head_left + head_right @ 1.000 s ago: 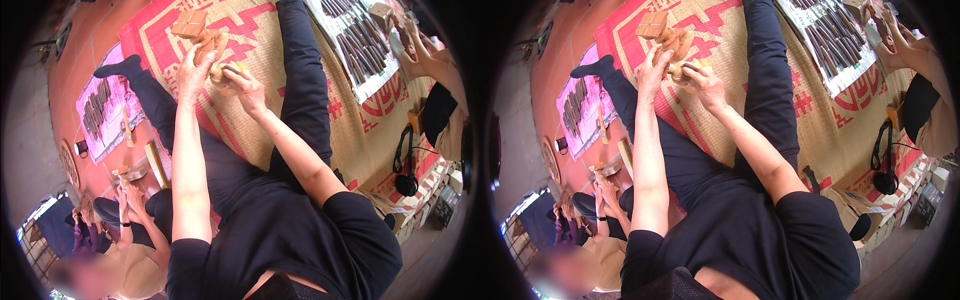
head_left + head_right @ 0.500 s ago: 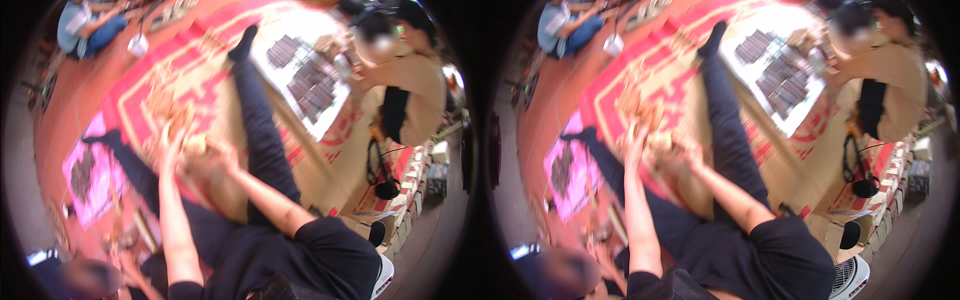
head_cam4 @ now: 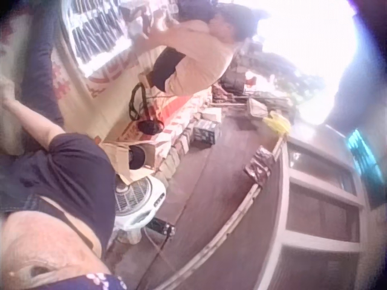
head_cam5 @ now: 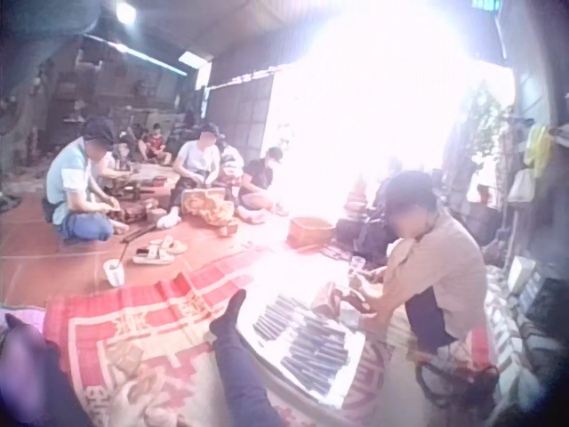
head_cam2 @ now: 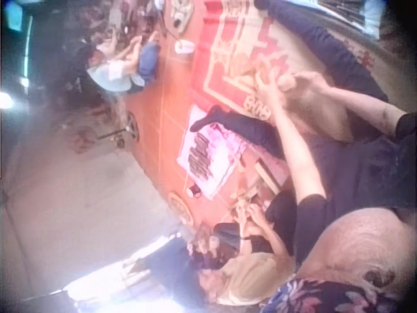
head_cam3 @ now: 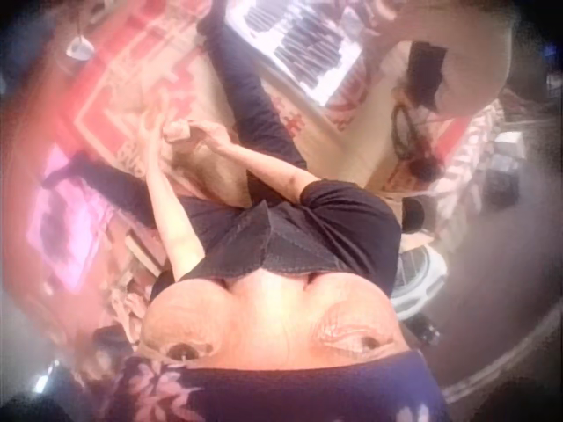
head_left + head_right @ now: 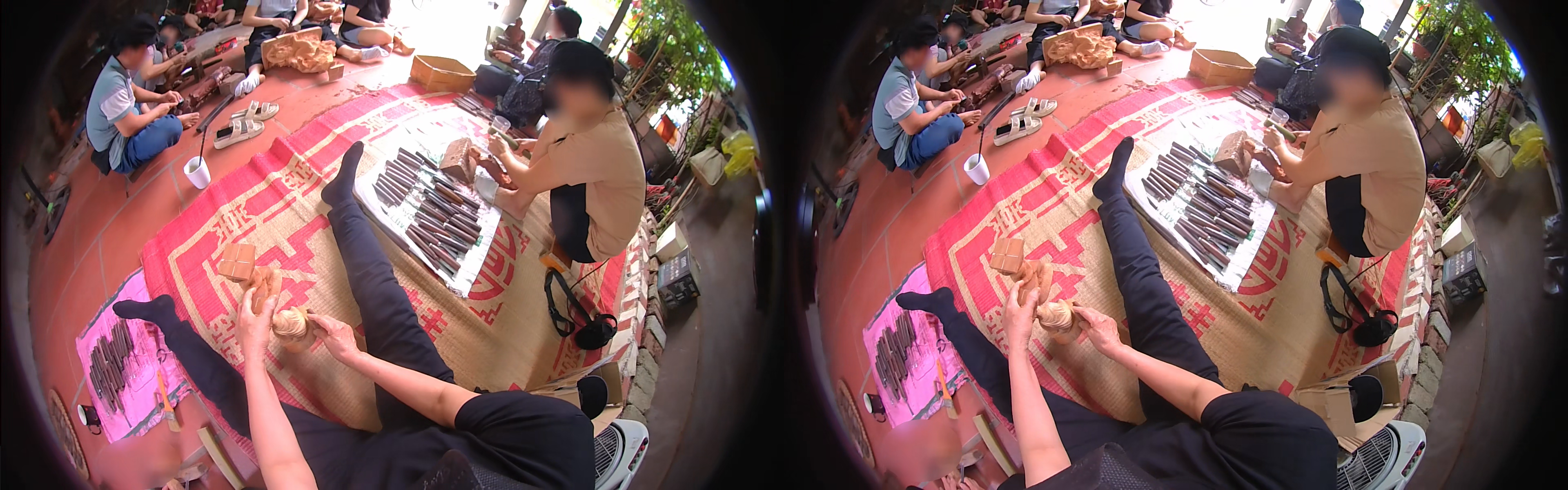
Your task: The person sits on a mat and uses a small carving knife to shape a small wooden block. They rotate the block frequently and scrape away shavings, working on multiple sides. Other people nearby are also carving similar wooden pieces.
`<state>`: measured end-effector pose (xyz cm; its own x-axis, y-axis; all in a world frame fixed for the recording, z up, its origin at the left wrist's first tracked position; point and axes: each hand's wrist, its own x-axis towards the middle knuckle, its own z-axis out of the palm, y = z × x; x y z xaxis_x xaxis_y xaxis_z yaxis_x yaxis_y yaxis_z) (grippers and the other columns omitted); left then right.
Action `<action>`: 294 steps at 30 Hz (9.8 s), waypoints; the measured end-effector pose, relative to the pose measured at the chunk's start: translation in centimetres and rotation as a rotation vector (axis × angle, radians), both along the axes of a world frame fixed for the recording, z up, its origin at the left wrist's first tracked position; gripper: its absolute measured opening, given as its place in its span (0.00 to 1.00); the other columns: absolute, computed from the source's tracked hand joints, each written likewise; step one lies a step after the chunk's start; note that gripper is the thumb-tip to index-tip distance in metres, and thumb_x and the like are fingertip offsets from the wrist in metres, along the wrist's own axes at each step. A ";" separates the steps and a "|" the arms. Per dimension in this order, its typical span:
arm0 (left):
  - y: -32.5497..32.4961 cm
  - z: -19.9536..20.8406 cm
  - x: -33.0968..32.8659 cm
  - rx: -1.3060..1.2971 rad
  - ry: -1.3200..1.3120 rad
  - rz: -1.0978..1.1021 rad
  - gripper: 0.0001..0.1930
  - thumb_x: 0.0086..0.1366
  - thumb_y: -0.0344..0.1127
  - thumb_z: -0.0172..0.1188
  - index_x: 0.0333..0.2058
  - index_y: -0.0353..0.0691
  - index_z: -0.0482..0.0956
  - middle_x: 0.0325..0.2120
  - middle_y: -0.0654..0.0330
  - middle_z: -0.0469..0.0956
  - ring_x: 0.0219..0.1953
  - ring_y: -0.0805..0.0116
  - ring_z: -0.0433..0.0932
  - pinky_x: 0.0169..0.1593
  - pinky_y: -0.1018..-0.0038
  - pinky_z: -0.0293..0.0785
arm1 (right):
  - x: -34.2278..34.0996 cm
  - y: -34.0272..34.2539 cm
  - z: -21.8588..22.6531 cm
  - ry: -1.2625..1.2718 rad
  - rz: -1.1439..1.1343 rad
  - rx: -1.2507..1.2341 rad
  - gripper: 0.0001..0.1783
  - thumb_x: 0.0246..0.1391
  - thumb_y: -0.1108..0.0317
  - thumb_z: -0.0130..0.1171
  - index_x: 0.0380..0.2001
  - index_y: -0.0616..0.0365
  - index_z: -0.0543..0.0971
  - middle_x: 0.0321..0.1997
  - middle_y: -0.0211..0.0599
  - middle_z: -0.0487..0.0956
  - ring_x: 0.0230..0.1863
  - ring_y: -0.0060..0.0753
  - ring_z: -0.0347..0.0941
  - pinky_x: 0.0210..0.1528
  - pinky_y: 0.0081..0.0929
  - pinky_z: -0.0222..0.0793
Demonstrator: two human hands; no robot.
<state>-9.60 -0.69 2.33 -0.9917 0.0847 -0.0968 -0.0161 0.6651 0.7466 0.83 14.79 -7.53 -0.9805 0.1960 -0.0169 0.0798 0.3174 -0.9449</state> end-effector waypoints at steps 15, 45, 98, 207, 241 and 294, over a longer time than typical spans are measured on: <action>-1.1 -0.8 -0.1 0.039 0.024 0.020 0.34 0.60 0.58 0.60 0.58 0.41 0.71 0.53 0.47 0.76 0.56 0.54 0.74 0.57 0.63 0.67 | -0.2 -2.8 1.2 0.244 -0.051 0.220 0.26 0.56 0.74 0.55 0.59 0.46 0.71 0.46 0.38 0.80 0.40 0.37 0.80 0.39 0.33 0.77; -0.3 -0.3 0.0 -0.044 0.049 0.009 0.35 0.59 0.60 0.59 0.58 0.41 0.71 0.52 0.46 0.76 0.55 0.53 0.74 0.58 0.63 0.67 | -2.8 -3.9 3.8 0.398 0.140 0.347 0.12 0.55 0.70 0.54 0.43 0.53 0.73 0.39 0.42 0.79 0.42 0.47 0.78 0.41 0.40 0.74; 0.6 0.3 0.5 -0.103 0.036 0.020 0.35 0.58 0.61 0.59 0.58 0.45 0.71 0.53 0.49 0.75 0.56 0.53 0.74 0.58 0.63 0.67 | -2.6 -2.6 2.4 0.620 0.343 0.629 0.09 0.52 0.69 0.55 0.38 0.51 0.77 0.34 0.34 0.72 0.39 0.37 0.73 0.40 0.35 0.73; 1.2 0.6 0.3 -0.125 0.018 0.050 0.33 0.59 0.58 0.60 0.58 0.44 0.71 0.53 0.47 0.75 0.56 0.52 0.74 0.57 0.62 0.68 | -1.2 -0.6 0.1 0.425 0.322 0.635 0.07 0.48 0.68 0.58 0.31 0.45 0.82 0.38 0.32 0.76 0.42 0.39 0.74 0.42 0.36 0.71; -0.8 -1.1 -0.6 0.012 -0.073 0.131 0.40 0.54 0.69 0.57 0.58 0.47 0.72 0.52 0.47 0.77 0.55 0.52 0.75 0.57 0.62 0.68 | -1.1 -0.1 -1.3 -0.095 -0.111 -0.549 0.05 0.51 0.75 0.65 0.29 0.63 0.77 0.29 0.33 0.80 0.31 0.21 0.78 0.27 0.22 0.77; -0.7 -1.3 -0.5 0.044 -0.054 0.099 0.39 0.55 0.68 0.58 0.57 0.46 0.73 0.52 0.48 0.77 0.55 0.53 0.75 0.57 0.62 0.69 | -3.3 2.2 -0.3 -0.212 -0.033 0.159 0.15 0.45 0.57 0.69 0.29 0.56 0.78 0.27 0.39 0.81 0.32 0.36 0.79 0.38 0.34 0.71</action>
